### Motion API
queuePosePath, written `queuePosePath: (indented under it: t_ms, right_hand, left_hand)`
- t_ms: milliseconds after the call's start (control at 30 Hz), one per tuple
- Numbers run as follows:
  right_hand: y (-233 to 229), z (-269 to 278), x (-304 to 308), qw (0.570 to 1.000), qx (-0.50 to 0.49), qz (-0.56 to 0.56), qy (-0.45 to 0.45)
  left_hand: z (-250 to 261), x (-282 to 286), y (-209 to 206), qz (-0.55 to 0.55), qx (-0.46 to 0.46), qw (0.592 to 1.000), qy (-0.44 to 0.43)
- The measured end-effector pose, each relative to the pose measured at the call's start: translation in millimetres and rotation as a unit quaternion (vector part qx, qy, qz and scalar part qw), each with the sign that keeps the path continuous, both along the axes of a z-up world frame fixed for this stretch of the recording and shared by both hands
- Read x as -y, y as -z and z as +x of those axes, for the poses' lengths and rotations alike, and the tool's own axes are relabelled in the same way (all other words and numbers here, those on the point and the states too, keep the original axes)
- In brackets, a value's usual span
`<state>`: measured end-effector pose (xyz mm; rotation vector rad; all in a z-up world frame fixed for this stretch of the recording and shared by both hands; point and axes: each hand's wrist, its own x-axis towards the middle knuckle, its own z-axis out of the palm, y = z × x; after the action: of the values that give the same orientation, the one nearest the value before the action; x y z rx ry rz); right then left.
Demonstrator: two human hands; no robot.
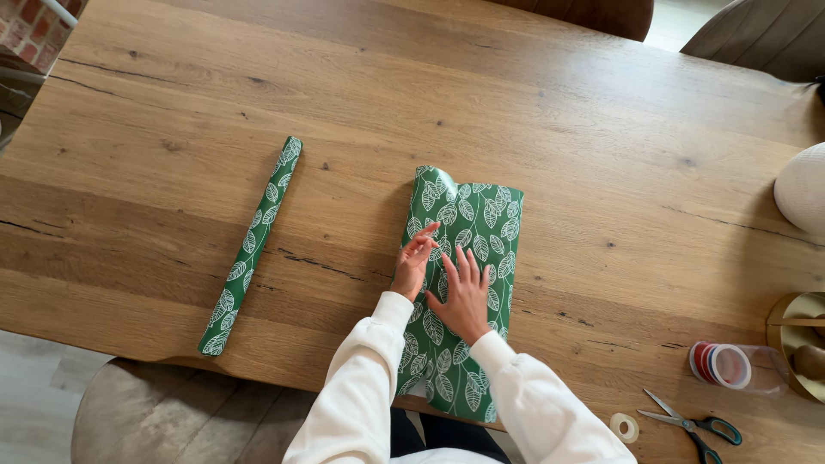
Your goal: The person wraps a Dora the Explorer game box with green leaf-patterned wrapping paper. They measure and cut the paper using scissors, then fold and tape the paper around the box.
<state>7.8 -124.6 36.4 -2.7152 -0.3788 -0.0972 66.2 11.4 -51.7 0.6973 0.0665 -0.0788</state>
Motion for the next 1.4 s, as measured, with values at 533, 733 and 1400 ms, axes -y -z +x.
queuePosePath:
  t_ms: [533,733,1400]
  right_hand:
    - [36.8,-11.0,61.3,0.999,-0.025,0.039,0.013]
    - [32.1,-5.7,80.2,0.997,-0.021,-0.070,0.022]
    - [27.5,-21.3,73.2,0.998,-0.043,0.007,-0.035]
  left_hand:
    - [-77.1,-11.1,-72.0,0.445,0.212,0.842,0.219]
    - [-124.5,-35.7,-111.2,0.639,0.120,0.759,0.047]
    - [-163.4,-20.6,-70.1,0.835,0.115,0.522,-0.130]
